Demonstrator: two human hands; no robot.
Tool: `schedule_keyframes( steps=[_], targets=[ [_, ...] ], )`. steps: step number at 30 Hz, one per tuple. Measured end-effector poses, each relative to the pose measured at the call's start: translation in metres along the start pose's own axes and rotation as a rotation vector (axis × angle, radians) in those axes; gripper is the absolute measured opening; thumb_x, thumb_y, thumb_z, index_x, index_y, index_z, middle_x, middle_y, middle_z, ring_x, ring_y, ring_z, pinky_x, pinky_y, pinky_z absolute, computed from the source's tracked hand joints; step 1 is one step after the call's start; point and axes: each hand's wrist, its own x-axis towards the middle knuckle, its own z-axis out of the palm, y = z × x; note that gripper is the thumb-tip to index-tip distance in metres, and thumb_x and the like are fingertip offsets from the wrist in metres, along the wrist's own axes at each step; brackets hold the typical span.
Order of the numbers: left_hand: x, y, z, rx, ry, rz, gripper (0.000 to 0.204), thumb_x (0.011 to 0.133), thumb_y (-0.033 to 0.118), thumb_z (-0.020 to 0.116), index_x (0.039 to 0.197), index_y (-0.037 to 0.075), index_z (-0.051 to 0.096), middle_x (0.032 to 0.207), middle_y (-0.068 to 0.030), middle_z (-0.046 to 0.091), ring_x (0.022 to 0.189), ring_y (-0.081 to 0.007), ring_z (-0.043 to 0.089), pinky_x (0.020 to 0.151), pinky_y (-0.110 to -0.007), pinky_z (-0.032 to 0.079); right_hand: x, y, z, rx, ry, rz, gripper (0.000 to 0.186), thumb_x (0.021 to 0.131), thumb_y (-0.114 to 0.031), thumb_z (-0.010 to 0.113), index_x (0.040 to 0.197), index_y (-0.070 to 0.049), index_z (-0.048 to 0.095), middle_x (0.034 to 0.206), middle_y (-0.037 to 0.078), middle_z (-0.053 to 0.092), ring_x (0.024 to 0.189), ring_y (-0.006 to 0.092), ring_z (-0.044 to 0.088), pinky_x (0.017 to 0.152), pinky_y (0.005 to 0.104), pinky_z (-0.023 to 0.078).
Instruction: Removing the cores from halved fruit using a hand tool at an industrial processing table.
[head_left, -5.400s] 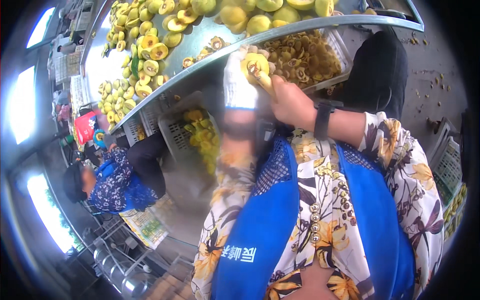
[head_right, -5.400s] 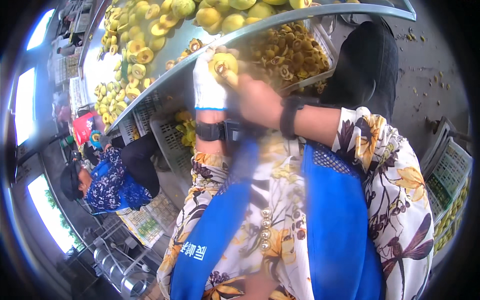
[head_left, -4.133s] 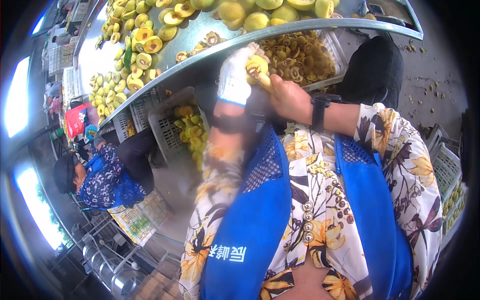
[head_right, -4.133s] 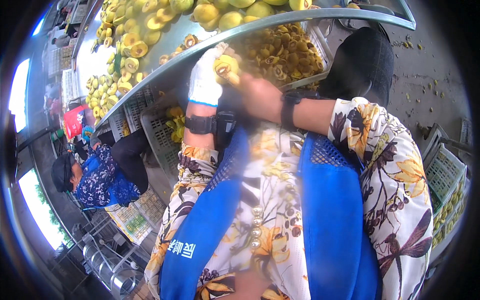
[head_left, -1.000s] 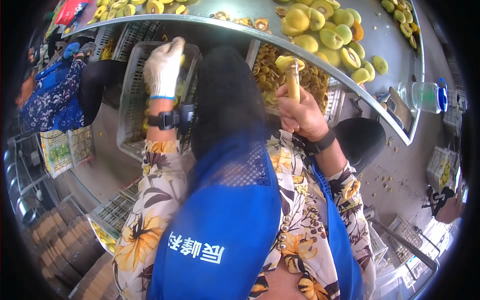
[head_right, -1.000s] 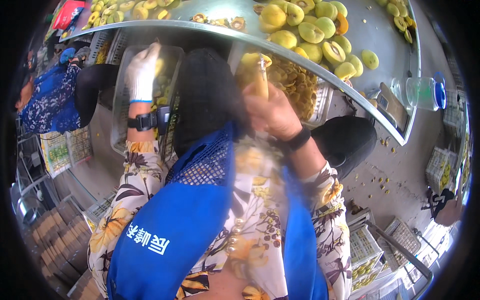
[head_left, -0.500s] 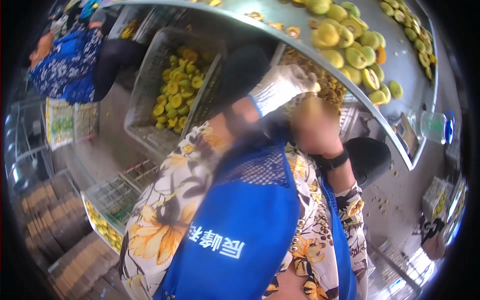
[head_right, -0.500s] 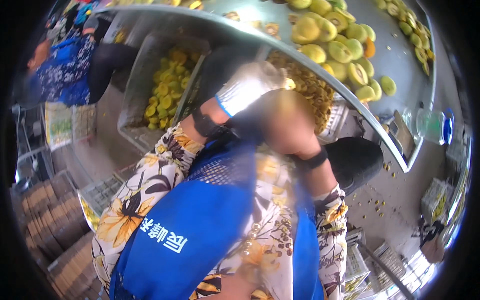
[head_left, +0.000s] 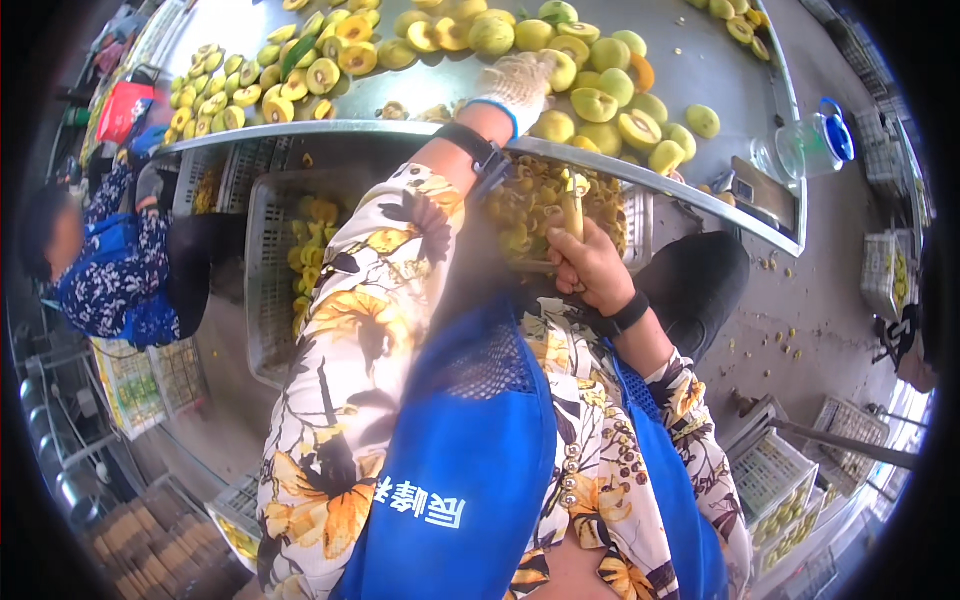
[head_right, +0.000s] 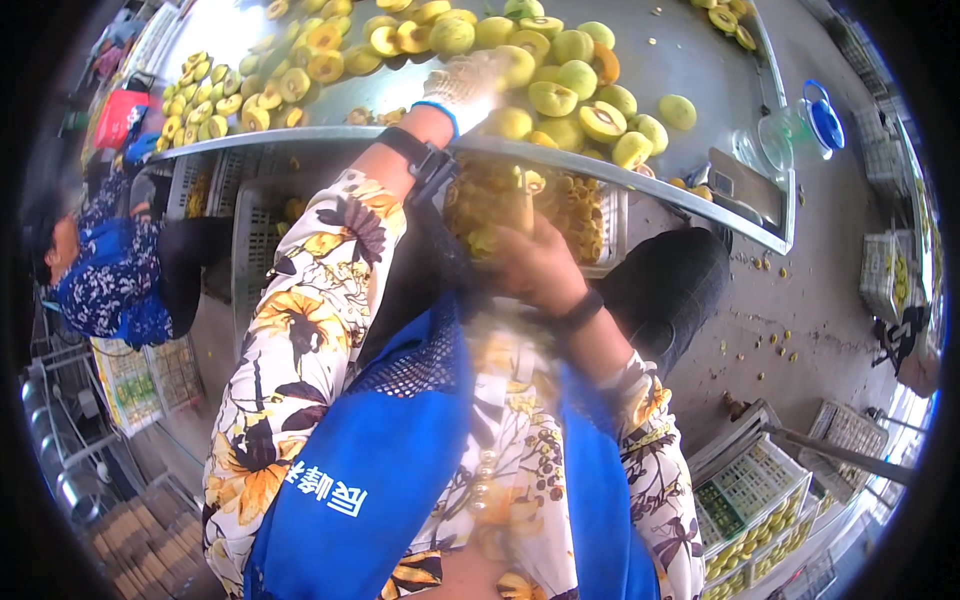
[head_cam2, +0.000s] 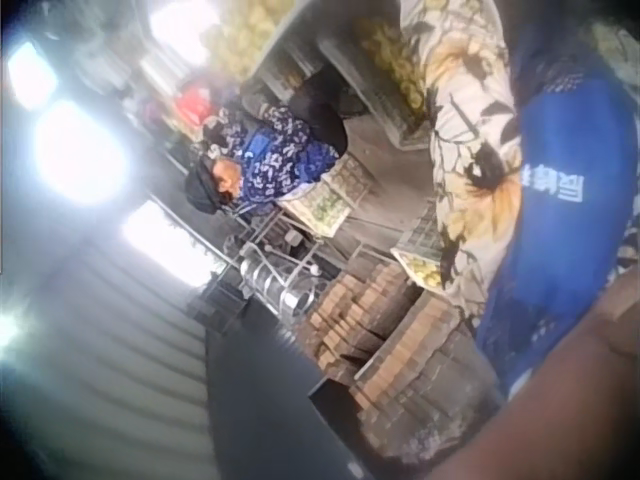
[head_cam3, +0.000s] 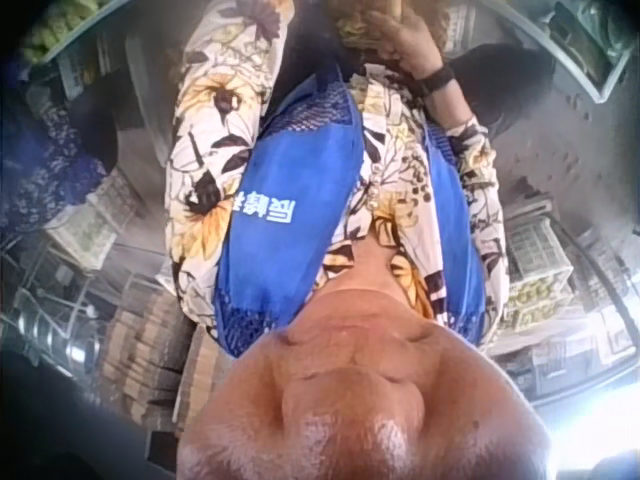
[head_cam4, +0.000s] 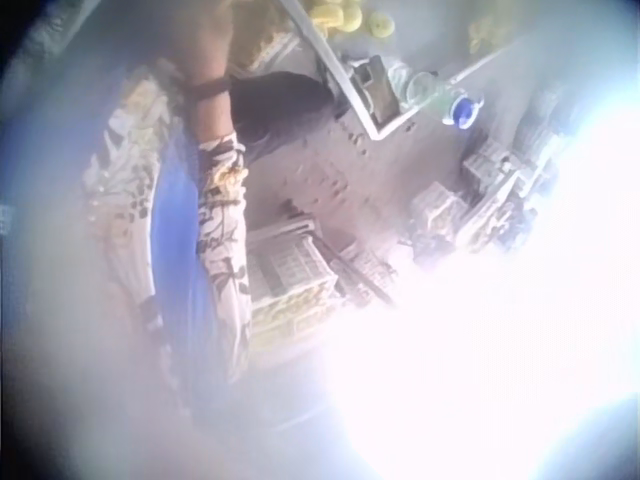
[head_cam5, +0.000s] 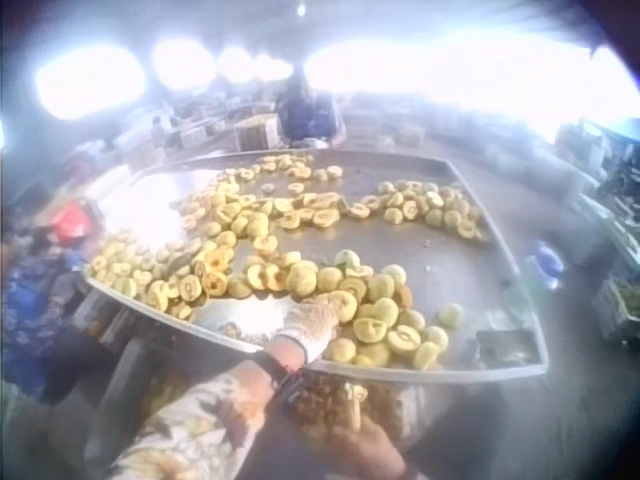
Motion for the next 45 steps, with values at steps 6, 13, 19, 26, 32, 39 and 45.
schedule_keyframes(
  steps=[6,13,19,26,32,39,45],
  targets=[
    [-0.01,0.008,-0.024,-0.226,0.216,-0.237,0.042,0.082,0.044,0.05,0.1,0.006,0.055,0.084,-0.0182,0.062,0.082,-0.0336,0.06,0.076,-0.041,0.047,-0.009,-0.011,0.001,-0.011,0.014,-0.032,0.02,0.086,-0.015,0.052,0.101,-0.003,0.045,0.061,0.002,0.044,0.036,0.0059,0.034,0.033,0.0197,0.03],
    [-0.113,0.02,-0.032,-1.311,0.109,-0.358,0.052,0.089,0.045,0.045,0.115,0.0,0.046,0.093,-0.0084,0.059,0.082,-0.0154,0.059,0.064,-0.024,0.05,-0.008,-0.017,-0.003,0.259,-0.292,0.066,0.02,0.088,-0.014,0.049,0.104,-0.002,0.045,0.059,0.002,0.042,0.033,0.0046,0.03,0.03,0.0192,0.026],
    [-0.142,0.05,-0.012,-1.667,-0.17,-0.452,0.024,0.09,0.015,0.051,0.109,0.001,0.055,0.1,-0.0014,0.058,0.09,-0.0076,0.053,0.081,-0.02,0.043,-0.011,-0.014,-0.002,0.343,-0.348,0.149,0.019,0.088,-0.012,0.048,0.104,-0.003,0.045,0.057,0.001,0.042,0.032,0.0046,0.029,0.029,0.0194,0.027],
    [-0.142,0.074,-0.037,-1.164,-0.17,-0.309,0.04,0.092,0.033,0.042,0.107,0.0,0.057,0.106,-0.006,0.059,0.095,-0.0139,0.054,0.085,-0.026,0.041,-0.006,0.001,0.012,-0.656,0.12,-0.383,0.02,0.082,-0.015,0.057,0.097,-0.002,0.051,0.06,0.005,0.052,0.036,0.0083,0.042,0.034,0.0238,0.035],
    [-0.142,0.071,-0.025,-1.383,-0.156,-0.667,0.055,0.094,0.045,0.025,0.105,0.003,0.06,0.096,-0.0059,0.062,0.088,-0.0139,0.056,0.083,-0.026,0.043,0.006,0.006,-0.001,-0.591,0.382,-0.375,0.031,0.081,-0.017,0.06,0.106,-0.001,0.05,0.065,0.004,0.055,0.04,0.0083,0.046,0.037,0.0234,0.038],
    [-0.146,0.062,-0.012,-0.912,0.168,0.056,0.057,0.092,0.049,0.034,0.119,0.002,0.05,0.103,-0.0113,0.061,0.097,-0.0168,0.054,0.085,-0.026,0.043,0.008,-0.006,0.002,-0.501,0.236,-0.433,0.047,0.078,-0.029,0.063,0.112,0.001,0.05,0.092,0.019,0.062,0.086,0.0306,0.061,0.077,0.0351,0.046],
    [-0.133,0.081,-0.013,-1.535,0.036,-0.851,0.06,0.085,0.056,0.043,0.104,0.002,0.058,0.088,-0.0068,0.06,0.078,-0.014,0.057,0.068,-0.025,0.047,0.016,-0.009,0.02,-0.698,0.413,-0.418,0.049,0.08,-0.031,0.059,0.114,0.001,0.046,0.092,0.024,0.06,0.087,0.0374,0.059,0.075,0.0397,0.047]
  ],
)
